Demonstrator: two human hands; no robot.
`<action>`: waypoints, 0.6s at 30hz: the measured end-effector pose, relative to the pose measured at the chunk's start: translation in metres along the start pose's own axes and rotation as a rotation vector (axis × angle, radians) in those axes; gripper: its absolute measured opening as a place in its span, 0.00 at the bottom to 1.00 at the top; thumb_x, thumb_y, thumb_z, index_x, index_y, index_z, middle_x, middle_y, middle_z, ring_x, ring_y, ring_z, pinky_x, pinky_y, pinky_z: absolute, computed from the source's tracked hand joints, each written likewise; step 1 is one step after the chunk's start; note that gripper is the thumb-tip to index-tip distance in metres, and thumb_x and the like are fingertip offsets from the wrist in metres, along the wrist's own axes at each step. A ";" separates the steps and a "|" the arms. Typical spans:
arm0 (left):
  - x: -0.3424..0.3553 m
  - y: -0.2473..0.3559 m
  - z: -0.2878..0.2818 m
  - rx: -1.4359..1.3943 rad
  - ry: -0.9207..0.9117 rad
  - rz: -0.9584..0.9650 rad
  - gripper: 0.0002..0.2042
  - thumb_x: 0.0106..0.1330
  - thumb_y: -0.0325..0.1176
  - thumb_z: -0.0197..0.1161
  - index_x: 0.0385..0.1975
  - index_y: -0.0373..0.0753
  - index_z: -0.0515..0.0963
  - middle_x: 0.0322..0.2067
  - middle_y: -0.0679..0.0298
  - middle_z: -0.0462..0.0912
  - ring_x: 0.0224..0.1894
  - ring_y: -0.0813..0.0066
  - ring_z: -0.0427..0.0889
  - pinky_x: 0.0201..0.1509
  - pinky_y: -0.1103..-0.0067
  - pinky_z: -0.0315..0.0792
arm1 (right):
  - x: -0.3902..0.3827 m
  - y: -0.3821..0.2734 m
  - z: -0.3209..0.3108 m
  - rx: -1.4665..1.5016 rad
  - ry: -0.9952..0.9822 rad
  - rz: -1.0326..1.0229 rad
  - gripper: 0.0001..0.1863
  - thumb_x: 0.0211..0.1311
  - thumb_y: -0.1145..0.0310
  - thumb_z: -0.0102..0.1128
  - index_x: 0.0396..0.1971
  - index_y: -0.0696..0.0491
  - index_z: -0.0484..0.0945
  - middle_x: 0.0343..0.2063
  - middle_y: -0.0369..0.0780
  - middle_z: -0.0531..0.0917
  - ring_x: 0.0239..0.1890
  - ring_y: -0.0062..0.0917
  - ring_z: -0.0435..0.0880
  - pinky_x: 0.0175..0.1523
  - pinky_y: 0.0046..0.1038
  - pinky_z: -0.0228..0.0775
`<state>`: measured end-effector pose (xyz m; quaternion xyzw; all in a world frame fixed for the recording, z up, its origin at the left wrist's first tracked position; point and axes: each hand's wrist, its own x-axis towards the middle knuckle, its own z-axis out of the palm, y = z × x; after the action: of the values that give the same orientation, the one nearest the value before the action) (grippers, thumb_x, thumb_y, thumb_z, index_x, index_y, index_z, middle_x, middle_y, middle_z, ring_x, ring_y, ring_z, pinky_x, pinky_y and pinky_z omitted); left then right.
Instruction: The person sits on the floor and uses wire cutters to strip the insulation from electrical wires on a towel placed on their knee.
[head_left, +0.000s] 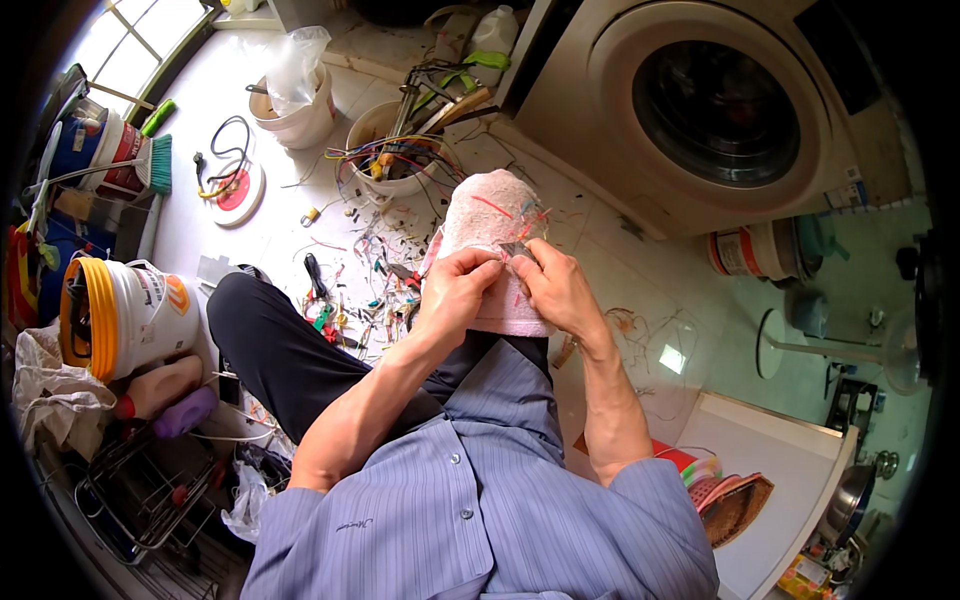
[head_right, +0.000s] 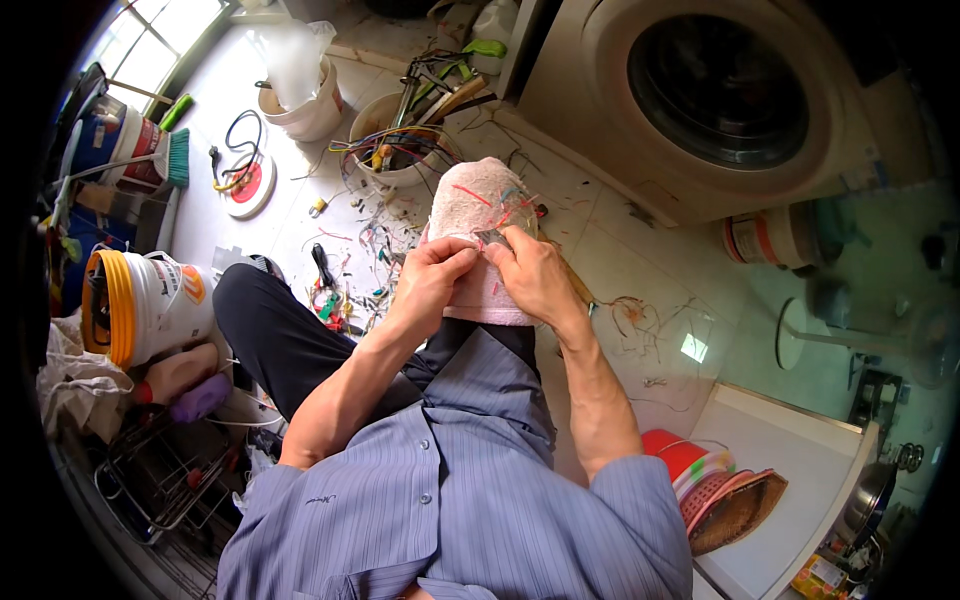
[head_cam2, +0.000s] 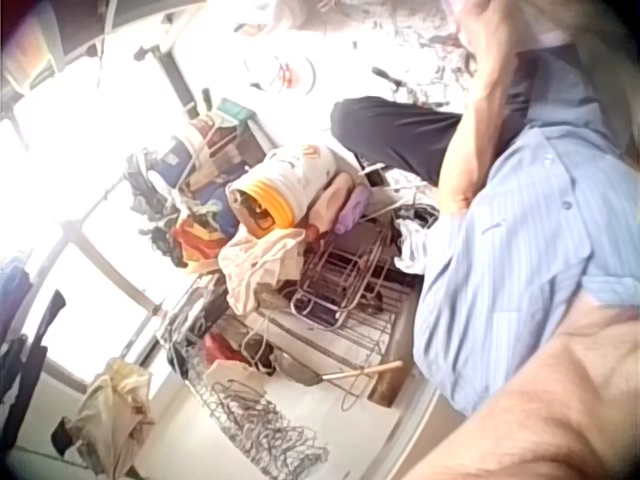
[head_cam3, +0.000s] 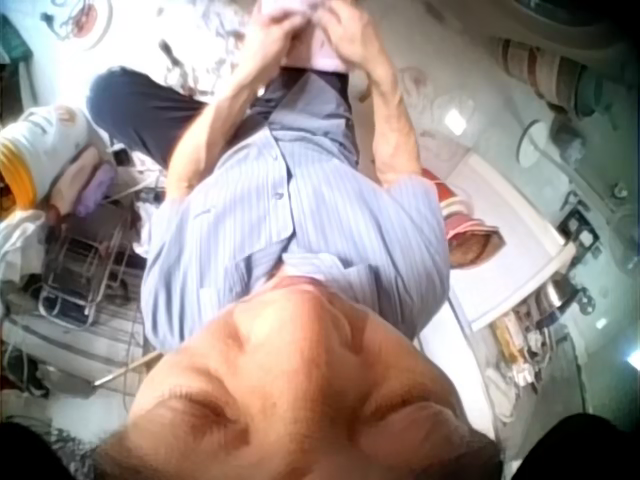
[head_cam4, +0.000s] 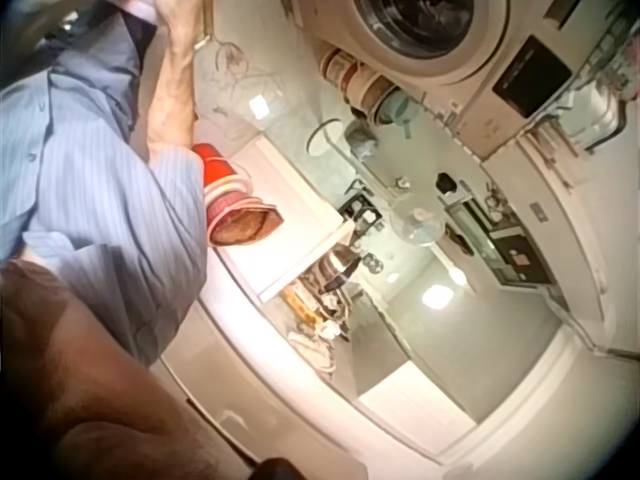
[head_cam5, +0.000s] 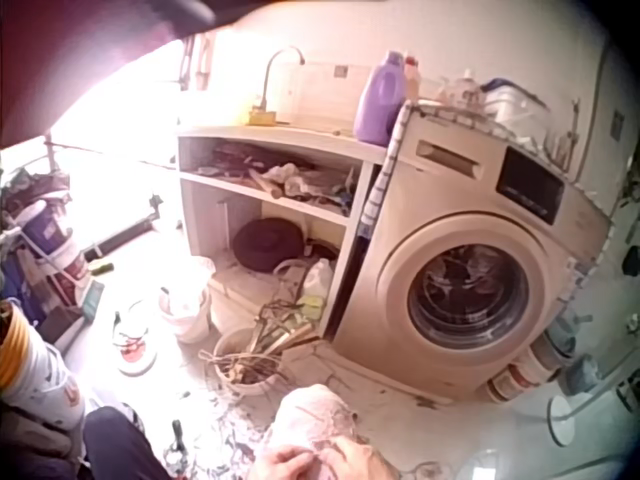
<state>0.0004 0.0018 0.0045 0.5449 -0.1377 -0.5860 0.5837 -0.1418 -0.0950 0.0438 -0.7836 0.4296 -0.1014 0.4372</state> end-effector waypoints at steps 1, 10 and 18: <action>0.000 0.000 0.001 -0.002 0.000 -0.004 0.07 0.68 0.30 0.64 0.37 0.34 0.84 0.25 0.72 0.80 0.27 0.85 0.73 0.32 0.85 0.66 | 0.000 0.005 0.001 0.010 0.001 0.007 0.14 0.68 0.61 0.58 0.39 0.60 0.75 0.27 0.57 0.81 0.33 0.55 0.81 0.38 0.47 0.71; 0.002 -0.004 0.003 -0.002 0.045 -0.011 0.08 0.66 0.31 0.66 0.37 0.33 0.86 0.26 0.71 0.81 0.27 0.85 0.74 0.31 0.85 0.67 | 0.002 0.002 0.002 -0.088 0.020 -0.036 0.15 0.68 0.63 0.58 0.34 0.62 0.71 0.28 0.58 0.77 0.31 0.52 0.77 0.37 0.43 0.69; 0.004 -0.004 0.006 0.024 0.069 -0.006 0.07 0.65 0.31 0.66 0.35 0.33 0.86 0.25 0.70 0.81 0.26 0.84 0.75 0.31 0.85 0.68 | 0.000 0.001 0.004 -0.123 -0.013 -0.031 0.15 0.70 0.61 0.54 0.36 0.61 0.71 0.28 0.61 0.80 0.36 0.61 0.80 0.41 0.54 0.68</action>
<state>-0.0053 -0.0037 0.0016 0.5724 -0.1228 -0.5668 0.5797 -0.1402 -0.0925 0.0408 -0.8161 0.4202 -0.0765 0.3892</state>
